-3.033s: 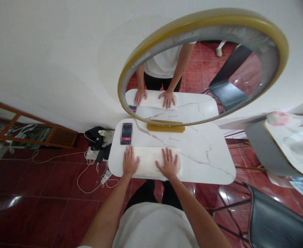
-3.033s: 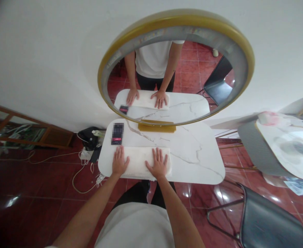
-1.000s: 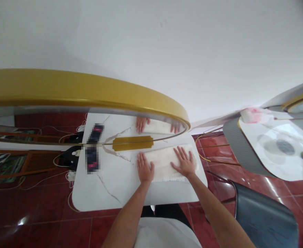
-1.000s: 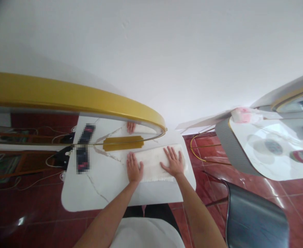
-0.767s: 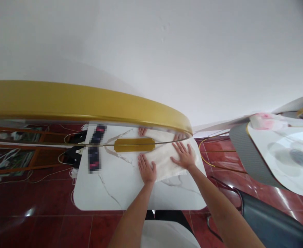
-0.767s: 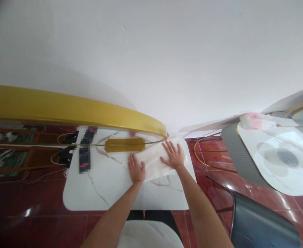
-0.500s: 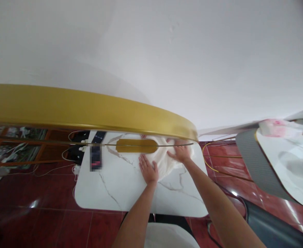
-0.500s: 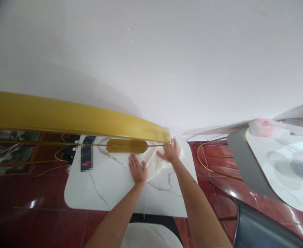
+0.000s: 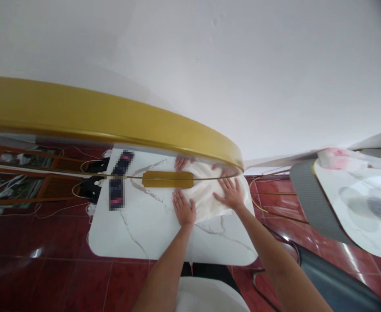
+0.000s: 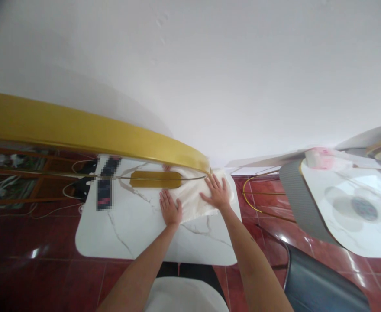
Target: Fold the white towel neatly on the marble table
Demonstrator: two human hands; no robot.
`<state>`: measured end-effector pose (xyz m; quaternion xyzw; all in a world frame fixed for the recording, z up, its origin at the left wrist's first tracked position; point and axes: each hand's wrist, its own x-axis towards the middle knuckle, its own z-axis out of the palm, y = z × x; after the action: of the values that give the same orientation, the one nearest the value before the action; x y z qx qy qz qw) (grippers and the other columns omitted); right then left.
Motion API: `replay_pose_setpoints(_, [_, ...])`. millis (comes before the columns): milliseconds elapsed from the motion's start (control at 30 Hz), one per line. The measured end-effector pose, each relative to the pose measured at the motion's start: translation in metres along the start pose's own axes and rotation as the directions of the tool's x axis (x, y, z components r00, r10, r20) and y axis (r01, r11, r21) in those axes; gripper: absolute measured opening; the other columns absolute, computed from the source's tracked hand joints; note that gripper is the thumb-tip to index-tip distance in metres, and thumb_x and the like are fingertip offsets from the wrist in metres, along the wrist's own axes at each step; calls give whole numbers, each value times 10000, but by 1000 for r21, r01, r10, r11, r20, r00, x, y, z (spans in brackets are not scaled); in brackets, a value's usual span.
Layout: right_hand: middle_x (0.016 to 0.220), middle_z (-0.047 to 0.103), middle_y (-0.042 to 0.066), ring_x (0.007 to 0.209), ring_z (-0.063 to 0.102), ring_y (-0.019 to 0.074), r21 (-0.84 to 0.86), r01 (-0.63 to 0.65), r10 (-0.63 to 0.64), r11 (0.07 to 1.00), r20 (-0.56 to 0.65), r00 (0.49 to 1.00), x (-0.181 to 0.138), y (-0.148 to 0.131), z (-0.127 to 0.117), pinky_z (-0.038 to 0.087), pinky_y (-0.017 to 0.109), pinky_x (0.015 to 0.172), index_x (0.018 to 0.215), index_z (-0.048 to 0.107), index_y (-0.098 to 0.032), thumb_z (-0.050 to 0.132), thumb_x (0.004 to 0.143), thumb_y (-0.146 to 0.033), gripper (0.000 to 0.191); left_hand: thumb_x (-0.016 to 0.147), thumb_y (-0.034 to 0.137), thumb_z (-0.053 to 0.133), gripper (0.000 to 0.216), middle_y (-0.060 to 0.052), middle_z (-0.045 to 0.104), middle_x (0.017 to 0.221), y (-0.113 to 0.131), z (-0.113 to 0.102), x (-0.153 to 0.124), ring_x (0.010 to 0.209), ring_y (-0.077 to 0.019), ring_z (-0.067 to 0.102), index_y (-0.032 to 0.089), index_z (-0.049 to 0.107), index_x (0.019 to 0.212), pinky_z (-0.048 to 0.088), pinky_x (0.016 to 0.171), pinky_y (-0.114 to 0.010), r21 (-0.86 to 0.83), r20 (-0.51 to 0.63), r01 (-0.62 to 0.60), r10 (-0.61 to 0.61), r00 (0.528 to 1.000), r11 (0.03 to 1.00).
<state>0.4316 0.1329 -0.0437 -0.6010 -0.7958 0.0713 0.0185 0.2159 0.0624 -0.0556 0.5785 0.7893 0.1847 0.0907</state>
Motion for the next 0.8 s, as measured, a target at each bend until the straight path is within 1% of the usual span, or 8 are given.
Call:
replay_pose_setpoints(67, [1484, 250, 50, 1365, 158, 244, -16, -15, 15, 1000, -19, 1000, -16, 3, -3, -9, 492, 1091, 1437, 194, -224, 380, 830, -584, 730, 880, 319, 381, 704, -141, 95, 1512, 2, -1, -1, 1391, -280, 67, 64, 50, 1446, 163, 1124, -476, -2, 26, -39, 39, 999, 999])
replay_pose_setpoints(133, [1504, 186, 30, 1374, 123, 243, -30, -49, 48, 998, -20, 999, -32, 5, -6, -6, 500, 1089, 1450, 123, -245, 381, 833, -571, 744, 873, 313, 398, 706, -133, 107, 1511, 2, -2, -4, 1392, -272, 67, 66, 69, 1447, 156, 1133, -457, -3, 54, -83, 83, 995, 997])
replay_pose_setpoints(300, [1512, 147, 28, 1380, 92, 245, -58, -160, 160, 985, -9, 987, -81, 0, -5, 17, 511, 1089, 1454, 60, -239, 386, 831, -558, 772, 863, 300, 424, 719, -121, 127, 1509, 3, -7, -20, 1392, -267, 65, 78, 69, 1448, 172, 1133, -449, -16, 118, -209, 209, 971, 978])
replay_pose_setpoints(467, [1520, 108, 27, 1379, 94, 251, -64, -277, 277, 959, -13, 961, -130, -19, -2, 44, 519, 1084, 1454, 22, -233, 355, 844, -518, 752, 864, 269, 420, 715, -99, 128, 1513, -5, -18, -44, 1390, -259, 78, 110, 45, 1452, 204, 1126, -451, -34, 161, -313, 314, 936, 949])
replay_pose_setpoints(533, [1521, 103, 29, 1379, 96, 254, -63, -312, 312, 948, -11, 950, -146, -31, 0, 46, 523, 1083, 1455, 18, -231, 344, 844, -517, 750, 862, 263, 419, 716, -94, 137, 1512, -13, -24, -54, 1389, -257, 89, 118, 41, 1453, 214, 1124, -451, -48, 175, -348, 351, 920, 936])
replay_pose_setpoints(633, [1521, 101, 38, 1380, 92, 254, -63, -365, 365, 929, -9, 931, -163, -56, 5, 46, 531, 1080, 1456, 18, -218, 324, 842, -523, 750, 860, 260, 420, 708, -88, 143, 1512, -32, -33, -66, 1387, -254, 110, 125, 58, 1453, 235, 1119, -447, -62, 206, -399, 403, 892, 915])
replay_pose_setpoints(800, [1522, 90, 47, 1382, 76, 258, -50, -425, 425, 904, -3, 905, -172, -109, 17, 45, 540, 1075, 1456, 3, -204, 327, 825, -529, 779, 854, 252, 423, 698, -101, 151, 1508, -76, -53, -77, 1384, -250, 131, 103, 90, 1449, 247, 1116, -434, -37, 259, -452, 445, 857, 891])
